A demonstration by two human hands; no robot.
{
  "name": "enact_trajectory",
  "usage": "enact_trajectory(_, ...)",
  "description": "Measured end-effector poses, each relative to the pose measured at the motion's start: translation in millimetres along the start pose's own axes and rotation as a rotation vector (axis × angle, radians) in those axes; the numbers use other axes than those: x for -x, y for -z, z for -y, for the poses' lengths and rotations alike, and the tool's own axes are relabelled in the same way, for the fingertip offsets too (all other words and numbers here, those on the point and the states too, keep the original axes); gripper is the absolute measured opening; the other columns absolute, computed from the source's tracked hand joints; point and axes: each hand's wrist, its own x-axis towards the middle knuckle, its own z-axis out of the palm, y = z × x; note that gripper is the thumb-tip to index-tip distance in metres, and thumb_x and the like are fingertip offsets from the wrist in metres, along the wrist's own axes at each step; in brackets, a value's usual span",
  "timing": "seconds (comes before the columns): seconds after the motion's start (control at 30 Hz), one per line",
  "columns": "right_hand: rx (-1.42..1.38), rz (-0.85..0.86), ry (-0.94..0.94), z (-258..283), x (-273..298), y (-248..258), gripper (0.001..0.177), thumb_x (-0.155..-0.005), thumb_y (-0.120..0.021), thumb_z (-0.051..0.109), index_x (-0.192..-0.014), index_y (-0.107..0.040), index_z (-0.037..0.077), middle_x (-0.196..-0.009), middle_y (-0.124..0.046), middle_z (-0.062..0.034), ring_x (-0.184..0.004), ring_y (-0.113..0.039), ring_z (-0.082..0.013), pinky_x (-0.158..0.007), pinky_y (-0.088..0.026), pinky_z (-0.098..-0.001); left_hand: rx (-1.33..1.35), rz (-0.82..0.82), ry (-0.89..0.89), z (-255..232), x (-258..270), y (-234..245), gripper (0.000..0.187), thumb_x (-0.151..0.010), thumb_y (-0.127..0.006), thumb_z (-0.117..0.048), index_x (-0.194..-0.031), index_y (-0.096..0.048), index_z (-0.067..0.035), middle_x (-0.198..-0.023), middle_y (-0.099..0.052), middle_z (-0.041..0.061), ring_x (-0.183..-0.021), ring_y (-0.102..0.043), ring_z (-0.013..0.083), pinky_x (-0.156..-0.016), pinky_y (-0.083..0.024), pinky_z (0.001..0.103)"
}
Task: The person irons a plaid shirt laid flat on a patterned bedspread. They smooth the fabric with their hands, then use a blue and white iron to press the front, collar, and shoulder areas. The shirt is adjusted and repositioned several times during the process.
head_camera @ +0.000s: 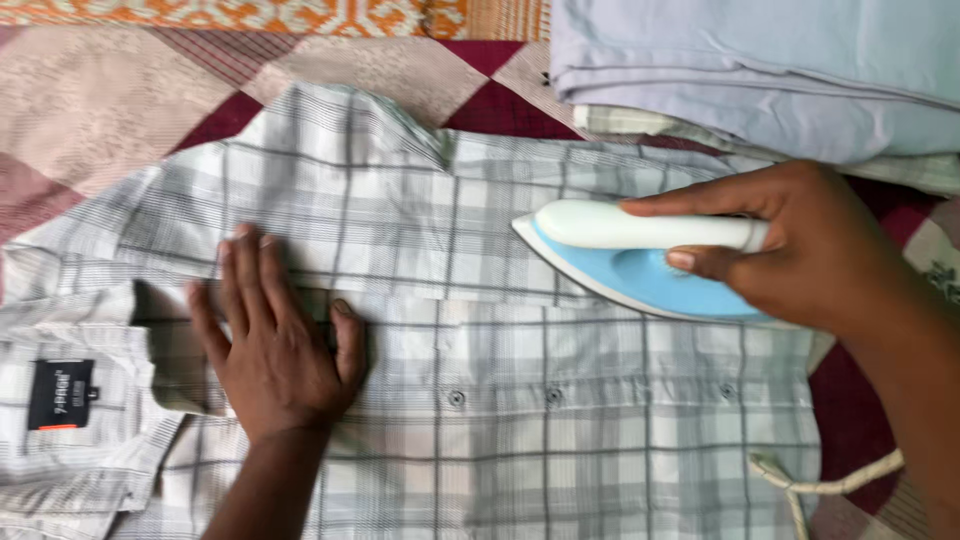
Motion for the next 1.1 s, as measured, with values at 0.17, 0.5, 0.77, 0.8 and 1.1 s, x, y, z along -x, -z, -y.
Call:
enact_trajectory(0.17,0.104,-0.007,0.091,57.9,-16.2,-29.3,0.05,-0.072,-0.088,0.016,-0.117,-0.08,0.037,-0.101,-0.083,0.0038,-0.079,-0.074,-0.0134,-0.068,-0.055,-0.0347,-0.041,-0.054,0.277,3.3,7.3,-6.3,0.084,-0.097,-0.048,-0.048,-0.159,-0.03,0.005,-0.17,-0.023,0.02,-0.159,-0.016,0.0342,-0.117,-0.015,0.07)
enact_trajectory(0.5,0.189,0.0,0.228,152.1,-50.3,-82.4,0.046,-0.076,-0.087,0.021,-0.118,-0.079,0.04,-0.101,-0.081,0.0042,-0.073,-0.073,-0.0152,-0.066,-0.054,-0.0338,0.021,-0.162,0.324,7.9,9.8,-8.2,0.074,-0.09,-0.055,-0.044,-0.142,-0.044,0.006,-0.16,-0.034,0.024,-0.153,-0.026,0.0388,-0.115,-0.025,0.063)
enact_trajectory(0.77,0.235,0.058,0.178,208.3,-59.8,-113.2,0.041,-0.078,-0.087,0.026,-0.114,-0.077,0.043,-0.086,-0.078,0.0011,-0.058,-0.066,-0.0128,-0.056,-0.05,-0.0347,0.071,-0.15,0.366,9.5,8.3,-6.0,0.068,-0.087,-0.055,-0.045,-0.133,-0.052,0.006,-0.155,-0.038,0.024,-0.151,-0.029,0.0387,-0.113,-0.026,0.06)
enact_trajectory(0.8,0.231,0.057,0.206,212.1,-61.1,-117.2,0.042,-0.078,-0.087,0.024,-0.114,-0.077,0.043,-0.089,-0.078,0.0017,-0.059,-0.067,-0.0132,-0.056,-0.051,-0.0348,0.08,-0.154,0.37,9.6,8.6,-5.5,0.068,-0.087,-0.055,-0.045,-0.133,-0.052,0.006,-0.155,-0.039,0.024,-0.151,-0.029,0.0385,-0.113,-0.026,0.06)
enact_trajectory(1.1,0.179,-0.037,0.571,230.6,-81.2,-147.2,0.042,-0.074,-0.086,0.019,-0.112,-0.081,0.035,-0.104,-0.08,0.0001,-0.082,-0.075,-0.0182,-0.072,-0.056,-0.0355,0.128,-0.157,0.405,9.9,6.9,-4.6,0.067,-0.087,-0.055,-0.044,-0.132,-0.052,0.006,-0.153,-0.039,0.024,-0.15,-0.031,0.0371,-0.111,-0.029,0.061)
